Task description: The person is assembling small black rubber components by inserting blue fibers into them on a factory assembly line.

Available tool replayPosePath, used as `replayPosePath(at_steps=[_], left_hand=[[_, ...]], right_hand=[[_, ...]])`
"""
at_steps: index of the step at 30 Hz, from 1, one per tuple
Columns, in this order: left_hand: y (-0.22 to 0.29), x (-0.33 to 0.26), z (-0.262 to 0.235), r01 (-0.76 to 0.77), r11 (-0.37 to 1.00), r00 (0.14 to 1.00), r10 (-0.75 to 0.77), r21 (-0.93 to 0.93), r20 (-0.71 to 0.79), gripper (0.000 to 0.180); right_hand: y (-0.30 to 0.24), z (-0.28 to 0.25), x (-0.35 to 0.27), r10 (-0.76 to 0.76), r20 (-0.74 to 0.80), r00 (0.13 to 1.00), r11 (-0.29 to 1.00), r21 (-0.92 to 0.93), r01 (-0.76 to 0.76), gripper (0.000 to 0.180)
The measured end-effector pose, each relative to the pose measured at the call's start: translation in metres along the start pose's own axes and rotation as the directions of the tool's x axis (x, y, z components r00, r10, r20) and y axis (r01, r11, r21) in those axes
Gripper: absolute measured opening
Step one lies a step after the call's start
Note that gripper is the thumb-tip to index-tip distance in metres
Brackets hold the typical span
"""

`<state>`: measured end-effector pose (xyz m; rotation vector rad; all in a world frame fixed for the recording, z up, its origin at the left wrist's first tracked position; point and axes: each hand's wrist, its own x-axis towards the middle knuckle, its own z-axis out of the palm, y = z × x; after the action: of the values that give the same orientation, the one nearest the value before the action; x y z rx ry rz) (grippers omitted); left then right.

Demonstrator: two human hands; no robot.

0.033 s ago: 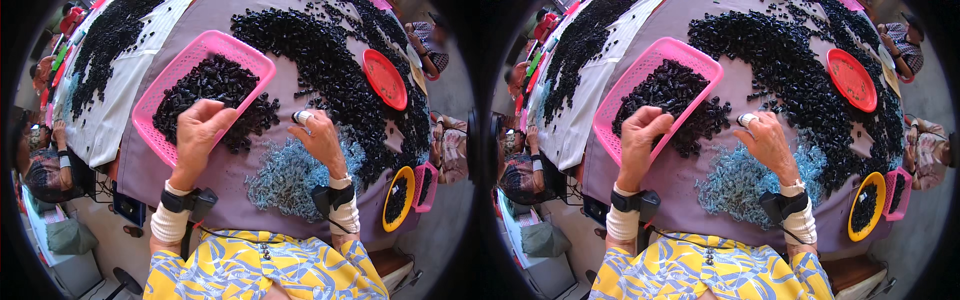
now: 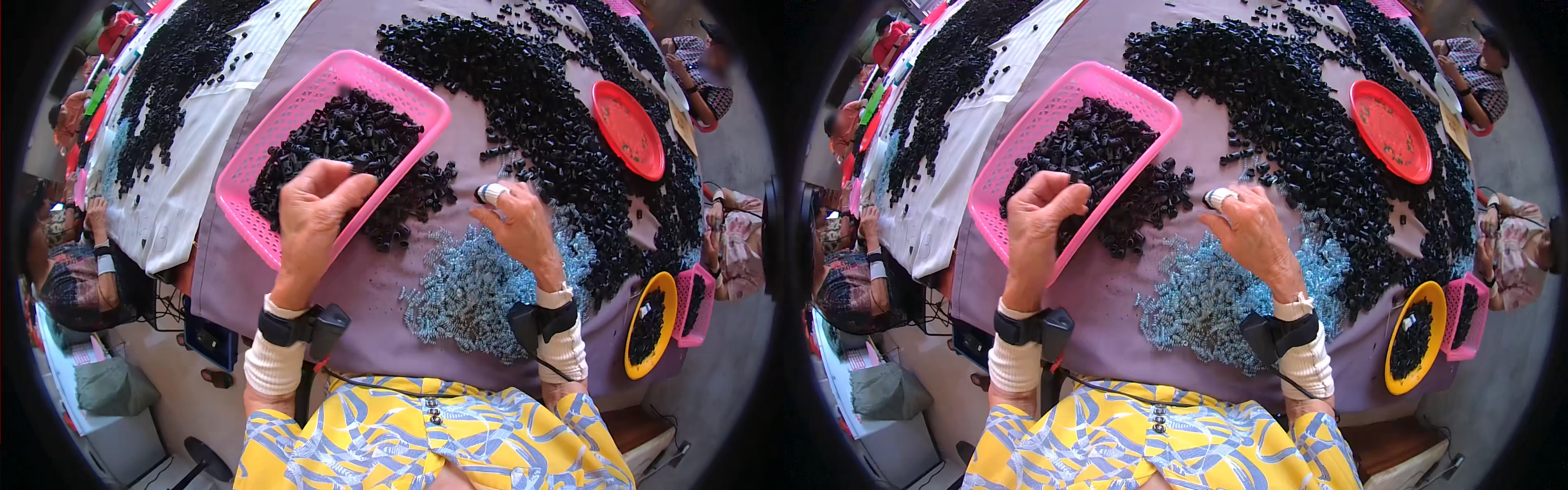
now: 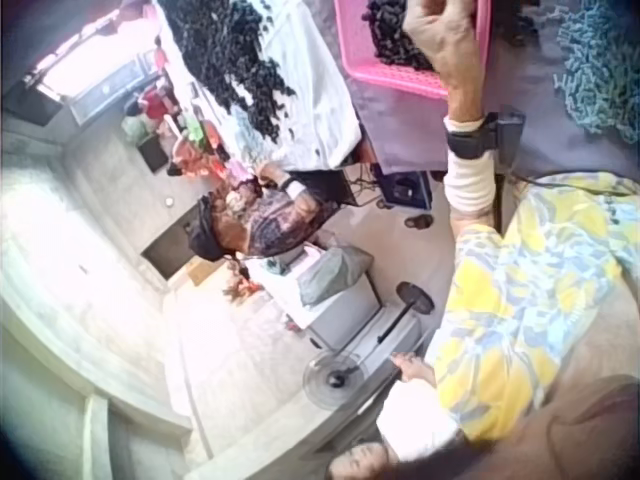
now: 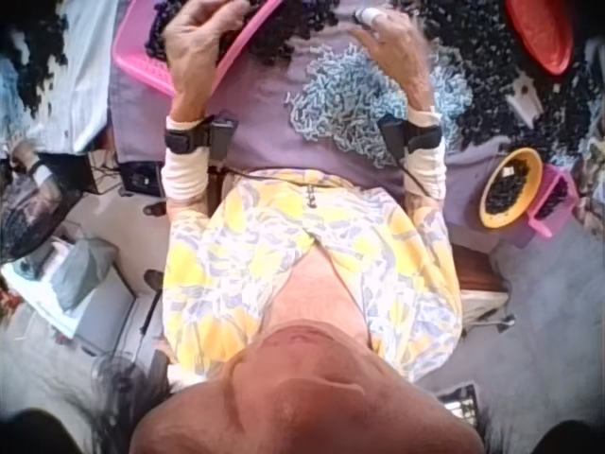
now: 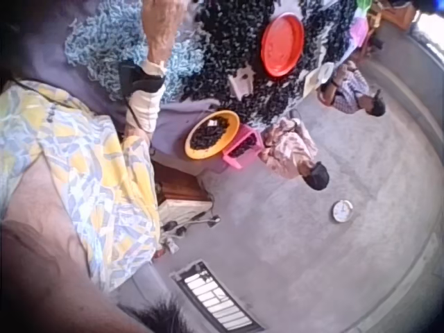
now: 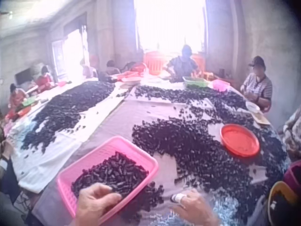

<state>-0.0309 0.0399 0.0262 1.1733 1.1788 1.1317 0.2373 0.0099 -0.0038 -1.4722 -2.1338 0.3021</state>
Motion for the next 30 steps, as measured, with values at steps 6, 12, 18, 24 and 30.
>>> replayPosePath(at_steps=[6, 12, 18, 24, 30], left_hand=[[-0.006, 0.009, -0.027, -0.297, 0.789, 0.886, 0.438, 0.537, -0.155, 0.039], [0.009, -0.012, -0.011, -0.131, 0.969, 0.987, 0.148, 0.21, -0.068, 0.031], [0.004, -0.021, 0.002, -0.092, 0.981, 0.996, 0.088, 0.169, 0.029, 0.024], [-0.003, -0.022, 0.004, -0.082, 0.981, 0.996, 0.075, 0.177, 0.044, 0.02], [-0.004, -0.023, 0.002, -0.079, 0.982, 0.996, 0.072, 0.171, 0.045, 0.018]], right_hand=[[0.01, 0.028, 0.0, 0.003, -0.012, 1.0, 0.999, 0.037, -0.002, 0.016], [0.0, 0.039, 0.011, -0.104, -0.06, 0.993, 0.993, 0.054, 0.107, 0.012], [-0.022, 0.051, 0.019, -0.201, 0.116, 0.973, 0.979, 0.008, 0.202, 0.002], [-0.035, 0.073, 0.027, -0.231, 0.209, 0.95, 0.947, -0.176, 0.269, 0.001], [-0.033, 0.076, 0.028, -0.176, 0.255, 0.951, 0.956, -0.187, 0.227, 0.002]])
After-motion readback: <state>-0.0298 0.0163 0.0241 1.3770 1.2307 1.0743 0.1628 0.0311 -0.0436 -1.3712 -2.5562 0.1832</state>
